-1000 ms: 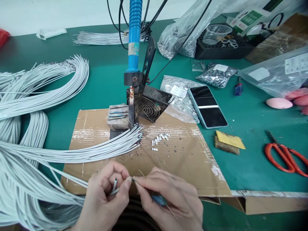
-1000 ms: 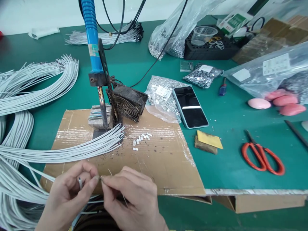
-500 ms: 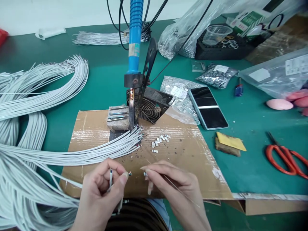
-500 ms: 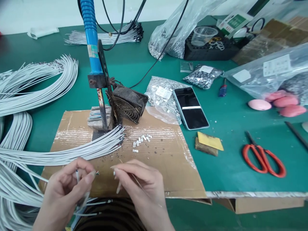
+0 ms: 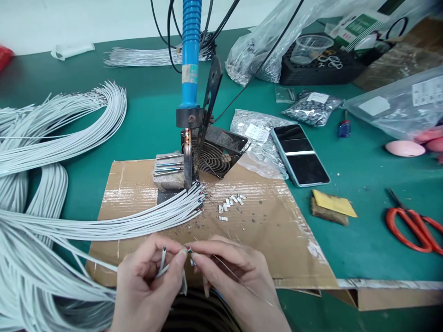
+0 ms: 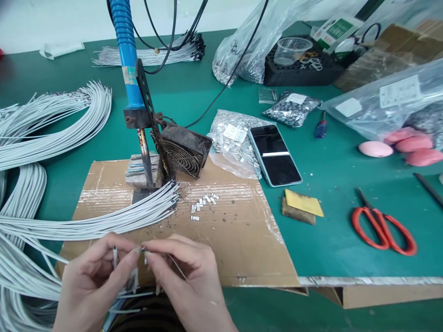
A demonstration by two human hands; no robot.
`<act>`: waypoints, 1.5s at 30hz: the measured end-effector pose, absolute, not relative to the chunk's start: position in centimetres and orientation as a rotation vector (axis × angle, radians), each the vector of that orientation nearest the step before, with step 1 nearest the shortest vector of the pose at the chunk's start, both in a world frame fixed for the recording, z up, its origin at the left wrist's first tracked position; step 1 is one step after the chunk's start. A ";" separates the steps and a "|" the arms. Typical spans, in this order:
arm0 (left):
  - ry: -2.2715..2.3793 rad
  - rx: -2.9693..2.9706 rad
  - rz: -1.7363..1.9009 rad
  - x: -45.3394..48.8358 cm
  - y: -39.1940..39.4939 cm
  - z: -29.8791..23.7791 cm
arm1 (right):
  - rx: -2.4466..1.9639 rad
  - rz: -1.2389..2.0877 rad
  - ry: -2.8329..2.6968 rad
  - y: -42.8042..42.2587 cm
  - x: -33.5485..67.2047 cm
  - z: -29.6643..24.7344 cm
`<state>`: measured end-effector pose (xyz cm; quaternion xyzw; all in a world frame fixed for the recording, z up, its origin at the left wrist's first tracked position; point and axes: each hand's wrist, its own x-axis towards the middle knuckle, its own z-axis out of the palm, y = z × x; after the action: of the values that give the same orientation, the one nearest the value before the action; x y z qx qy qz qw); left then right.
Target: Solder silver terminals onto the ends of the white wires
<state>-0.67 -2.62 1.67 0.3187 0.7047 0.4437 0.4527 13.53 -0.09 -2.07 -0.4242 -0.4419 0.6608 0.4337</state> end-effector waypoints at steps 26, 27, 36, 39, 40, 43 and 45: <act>1.761 0.800 1.060 -0.1 -2.3 1.5 | -1.260 1.468 -0.832 -1.2 11.2 -1.4; 1.751 0.773 1.048 -0.3 -2.0 1.6 | -1.262 1.529 -0.793 -0.9 11.5 -1.4; 1.673 0.667 1.080 -1.1 -0.7 1.0 | -1.282 1.586 -0.592 1.2 12.4 -1.5; 1.679 0.654 1.070 -1.1 -0.4 1.1 | -1.271 1.587 -0.653 1.4 12.5 -1.9; 1.686 0.654 1.060 -1.1 -0.3 1.1 | -1.253 1.580 -0.704 1.6 12.6 -2.1; 1.676 0.682 1.056 -1.1 0.0 1.1 | -1.149 1.534 -0.938 2.1 13.0 -2.6; 1.632 0.723 1.095 -1.2 0.3 1.0 | -1.093 1.510 -1.059 2.4 13.3 -2.7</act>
<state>-1.19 0.26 1.00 0.2989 0.6750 0.4528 0.5001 13.32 2.39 -2.73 -0.4478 -0.4337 0.6184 0.4786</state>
